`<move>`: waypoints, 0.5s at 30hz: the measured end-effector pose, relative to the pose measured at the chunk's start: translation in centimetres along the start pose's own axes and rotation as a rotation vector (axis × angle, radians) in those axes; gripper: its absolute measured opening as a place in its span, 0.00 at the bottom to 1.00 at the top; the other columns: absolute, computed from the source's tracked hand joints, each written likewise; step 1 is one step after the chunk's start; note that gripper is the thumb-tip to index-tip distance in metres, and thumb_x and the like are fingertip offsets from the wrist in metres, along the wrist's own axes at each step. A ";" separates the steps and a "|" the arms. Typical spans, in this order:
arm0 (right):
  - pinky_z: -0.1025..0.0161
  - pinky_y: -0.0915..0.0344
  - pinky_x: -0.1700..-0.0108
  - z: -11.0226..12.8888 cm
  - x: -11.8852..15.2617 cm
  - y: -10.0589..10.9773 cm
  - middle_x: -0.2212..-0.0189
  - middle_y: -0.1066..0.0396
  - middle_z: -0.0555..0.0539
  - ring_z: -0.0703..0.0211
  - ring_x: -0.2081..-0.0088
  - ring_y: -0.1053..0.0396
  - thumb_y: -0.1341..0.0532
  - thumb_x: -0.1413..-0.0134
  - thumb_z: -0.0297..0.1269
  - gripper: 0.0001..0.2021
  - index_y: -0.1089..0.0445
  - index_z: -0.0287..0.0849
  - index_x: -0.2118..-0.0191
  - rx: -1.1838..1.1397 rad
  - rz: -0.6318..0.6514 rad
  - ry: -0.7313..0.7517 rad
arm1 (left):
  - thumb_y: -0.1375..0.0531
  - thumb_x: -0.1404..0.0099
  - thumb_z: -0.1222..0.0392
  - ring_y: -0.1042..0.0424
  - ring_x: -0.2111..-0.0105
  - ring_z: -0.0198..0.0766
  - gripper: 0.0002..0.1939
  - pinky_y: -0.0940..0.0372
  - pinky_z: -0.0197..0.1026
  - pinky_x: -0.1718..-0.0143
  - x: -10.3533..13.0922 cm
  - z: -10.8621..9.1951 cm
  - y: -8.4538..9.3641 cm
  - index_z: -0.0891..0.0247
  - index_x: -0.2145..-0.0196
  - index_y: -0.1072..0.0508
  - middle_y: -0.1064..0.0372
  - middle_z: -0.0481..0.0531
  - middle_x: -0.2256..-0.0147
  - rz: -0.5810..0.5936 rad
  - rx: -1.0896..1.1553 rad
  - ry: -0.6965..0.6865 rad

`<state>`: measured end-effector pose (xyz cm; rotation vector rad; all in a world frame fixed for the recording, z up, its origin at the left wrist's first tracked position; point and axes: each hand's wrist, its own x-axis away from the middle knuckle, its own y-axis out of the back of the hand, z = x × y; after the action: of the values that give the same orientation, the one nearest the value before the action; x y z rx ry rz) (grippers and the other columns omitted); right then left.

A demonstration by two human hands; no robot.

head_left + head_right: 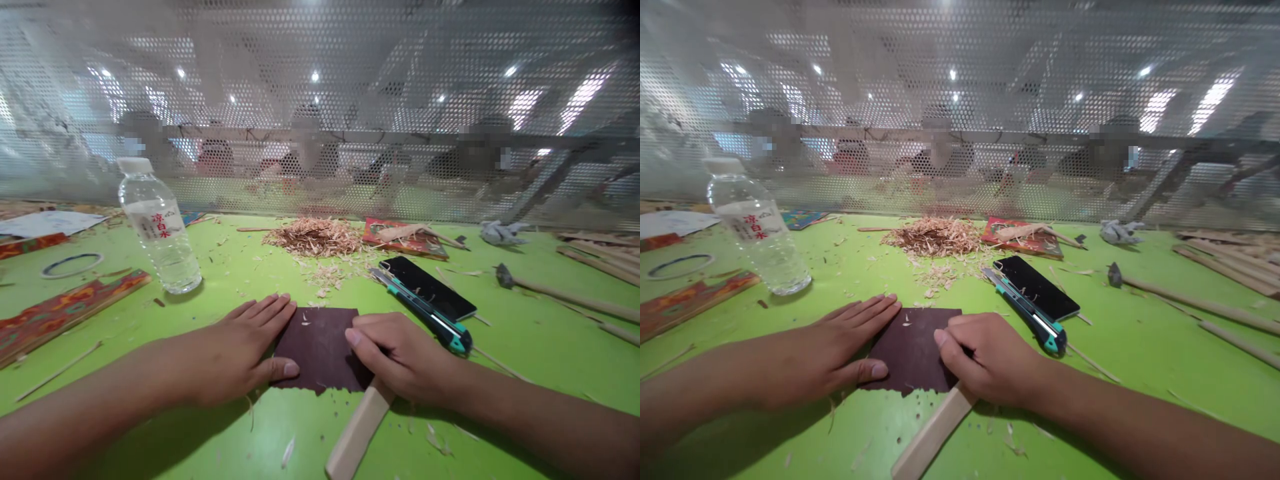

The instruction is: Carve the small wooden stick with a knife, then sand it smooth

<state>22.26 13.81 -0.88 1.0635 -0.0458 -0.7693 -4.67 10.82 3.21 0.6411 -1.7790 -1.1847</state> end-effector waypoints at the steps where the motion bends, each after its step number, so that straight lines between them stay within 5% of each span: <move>1: 0.62 0.53 0.71 0.0 0.0 0.0 0.80 0.48 0.55 0.64 0.77 0.49 0.51 0.29 0.37 0.19 0.52 0.46 0.75 0.011 0.004 0.016 | 0.58 0.24 0.31 0.68 0.27 0.54 0.46 0.62 0.56 0.29 0.0 0.0 0.0 0.68 0.25 0.64 0.75 0.59 0.27 -0.008 0.008 -0.001; 15: 0.61 0.55 0.71 0.0 -0.1 -0.2 0.80 0.48 0.55 0.63 0.77 0.50 0.50 0.31 0.36 0.19 0.52 0.46 0.76 0.071 0.038 0.002 | 0.56 0.24 0.33 0.64 0.27 0.55 0.45 0.58 0.56 0.29 -0.1 0.2 -0.2 0.70 0.25 0.60 0.71 0.64 0.27 -0.051 -0.003 -0.034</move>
<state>22.06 13.81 -1.03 1.1278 -0.0925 -0.7365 -4.85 10.90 2.96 0.6722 -1.7981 -1.2387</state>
